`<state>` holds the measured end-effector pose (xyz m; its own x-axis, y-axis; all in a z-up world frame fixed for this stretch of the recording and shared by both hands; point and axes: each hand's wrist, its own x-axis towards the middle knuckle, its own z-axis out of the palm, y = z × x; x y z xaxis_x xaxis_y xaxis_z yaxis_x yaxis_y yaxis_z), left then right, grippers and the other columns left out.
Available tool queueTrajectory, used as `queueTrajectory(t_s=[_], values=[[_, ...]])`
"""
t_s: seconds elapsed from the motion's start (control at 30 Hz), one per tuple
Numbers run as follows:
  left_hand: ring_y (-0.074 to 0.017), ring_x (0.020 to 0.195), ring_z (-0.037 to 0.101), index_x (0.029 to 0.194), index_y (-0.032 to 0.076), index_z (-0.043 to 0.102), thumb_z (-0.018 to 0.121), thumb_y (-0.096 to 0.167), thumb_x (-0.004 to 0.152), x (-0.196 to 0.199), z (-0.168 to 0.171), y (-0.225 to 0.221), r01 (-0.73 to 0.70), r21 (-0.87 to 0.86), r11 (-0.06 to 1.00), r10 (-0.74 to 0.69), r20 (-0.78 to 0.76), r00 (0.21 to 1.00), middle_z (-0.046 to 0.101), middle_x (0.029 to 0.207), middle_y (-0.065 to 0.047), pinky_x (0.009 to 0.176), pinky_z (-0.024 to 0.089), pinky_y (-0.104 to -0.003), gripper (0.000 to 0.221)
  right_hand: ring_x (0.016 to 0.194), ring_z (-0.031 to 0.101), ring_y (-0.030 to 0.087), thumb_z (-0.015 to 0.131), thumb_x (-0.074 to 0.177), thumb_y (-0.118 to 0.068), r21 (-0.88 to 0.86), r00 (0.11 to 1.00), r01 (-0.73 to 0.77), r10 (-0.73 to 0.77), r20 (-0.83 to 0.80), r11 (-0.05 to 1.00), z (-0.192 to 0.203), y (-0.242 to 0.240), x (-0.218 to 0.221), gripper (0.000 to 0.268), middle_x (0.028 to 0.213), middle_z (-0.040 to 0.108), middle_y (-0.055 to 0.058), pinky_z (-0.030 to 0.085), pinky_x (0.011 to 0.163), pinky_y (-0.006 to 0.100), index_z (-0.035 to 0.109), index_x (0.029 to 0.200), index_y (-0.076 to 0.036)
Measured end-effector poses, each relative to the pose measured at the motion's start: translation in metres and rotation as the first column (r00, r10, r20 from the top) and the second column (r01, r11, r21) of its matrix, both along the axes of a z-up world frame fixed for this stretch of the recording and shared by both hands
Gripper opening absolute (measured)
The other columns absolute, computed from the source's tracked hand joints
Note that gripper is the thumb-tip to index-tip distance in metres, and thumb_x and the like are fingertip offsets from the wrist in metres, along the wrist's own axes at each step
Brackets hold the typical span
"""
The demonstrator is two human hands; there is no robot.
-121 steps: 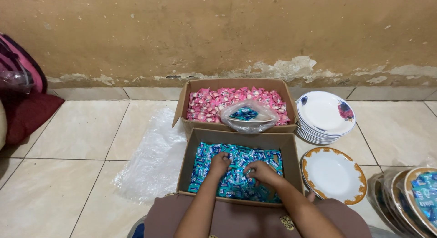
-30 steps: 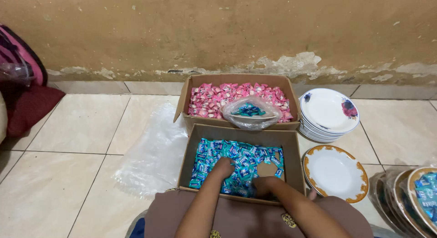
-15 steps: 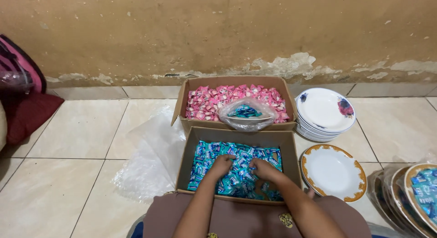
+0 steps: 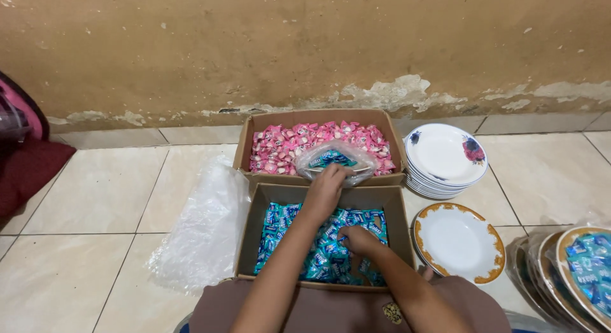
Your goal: Packaging decorative plates with small packets into plastic sleeves and boxes
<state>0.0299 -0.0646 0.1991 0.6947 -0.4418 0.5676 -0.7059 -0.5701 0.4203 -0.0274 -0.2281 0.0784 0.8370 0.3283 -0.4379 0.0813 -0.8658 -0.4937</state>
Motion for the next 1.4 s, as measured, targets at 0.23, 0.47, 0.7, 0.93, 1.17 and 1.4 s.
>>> queueTrajectory(t_s=[0.23,0.47,0.7,0.93,1.17,1.4], values=[[-0.0294,0.118,0.060,0.118,0.016,0.067,0.059,0.007,0.095,0.036,0.007,0.015,-0.187,0.067,0.980,0.148,0.378,0.914,0.062,0.114,-0.009,0.101,0.049,-0.040,0.026,0.082,0.078,0.023,0.060,0.094,-0.024,0.056,1.000,-0.012,0.013,-0.018,0.998,0.000,-0.003,0.004,0.026,0.071,0.075,0.002,0.059,0.083,0.038,0.070,0.117,-0.019],[-0.0270,0.107,0.059,0.109,0.016,0.064,0.062,0.019,0.093,-0.038,-0.071,0.059,-0.265,0.285,0.921,0.273,0.012,0.962,0.057,0.105,-0.005,0.088,0.051,-0.044,0.016,0.097,0.073,0.031,0.062,0.092,-0.010,0.131,0.999,0.036,-0.038,0.012,0.991,0.021,0.005,-0.006,0.039,0.099,0.077,0.016,0.058,0.088,0.043,0.068,0.130,-0.009],[-0.0469,0.116,0.062,0.140,0.025,0.061,0.077,0.037,0.085,-0.044,-0.207,0.082,-0.017,0.600,0.799,0.476,-0.616,0.628,0.059,0.126,-0.021,0.087,0.053,-0.064,0.059,0.111,0.070,0.041,0.071,0.089,-0.012,0.076,0.993,0.019,-0.028,0.115,0.997,0.017,-0.001,-0.013,0.039,0.113,0.074,0.024,0.059,0.093,0.050,0.069,0.127,-0.006],[-0.0492,0.120,0.063,0.130,0.008,0.068,0.077,0.017,0.081,-0.070,-0.218,0.058,0.265,0.602,0.754,0.375,-0.725,0.578,0.064,0.126,-0.031,0.097,0.054,-0.060,0.051,0.093,0.074,0.041,0.075,0.084,-0.007,0.128,0.988,-0.026,0.006,0.155,0.991,-0.009,-0.005,-0.005,0.029,0.093,0.076,0.023,0.060,0.085,0.049,0.077,0.113,-0.003],[-0.0452,0.111,0.069,0.118,0.007,0.075,0.067,0.001,0.085,-0.051,-0.209,0.062,0.070,0.447,0.892,0.277,-0.663,0.695,0.072,0.113,-0.025,0.093,0.059,-0.057,0.034,0.062,0.073,0.023,0.073,0.088,-0.009,0.286,0.983,0.080,-0.124,0.139,0.955,0.024,-0.003,-0.011,0.028,0.059,0.071,0.005,0.058,0.073,0.038,0.076,0.116,-0.007],[-0.0420,0.098,0.073,0.102,0.005,0.079,0.068,0.011,0.087,-0.051,-0.198,0.061,-0.022,0.457,0.889,0.326,-0.600,0.731,0.075,0.097,-0.021,0.082,0.063,-0.054,0.019,0.102,0.073,0.036,0.074,0.089,-0.018,0.558,0.856,0.113,-0.366,0.365,0.822,0.055,0.005,0.009,0.030,0.101,0.077,0.016,0.057,0.089,0.047,0.079,0.119,-0.023]])
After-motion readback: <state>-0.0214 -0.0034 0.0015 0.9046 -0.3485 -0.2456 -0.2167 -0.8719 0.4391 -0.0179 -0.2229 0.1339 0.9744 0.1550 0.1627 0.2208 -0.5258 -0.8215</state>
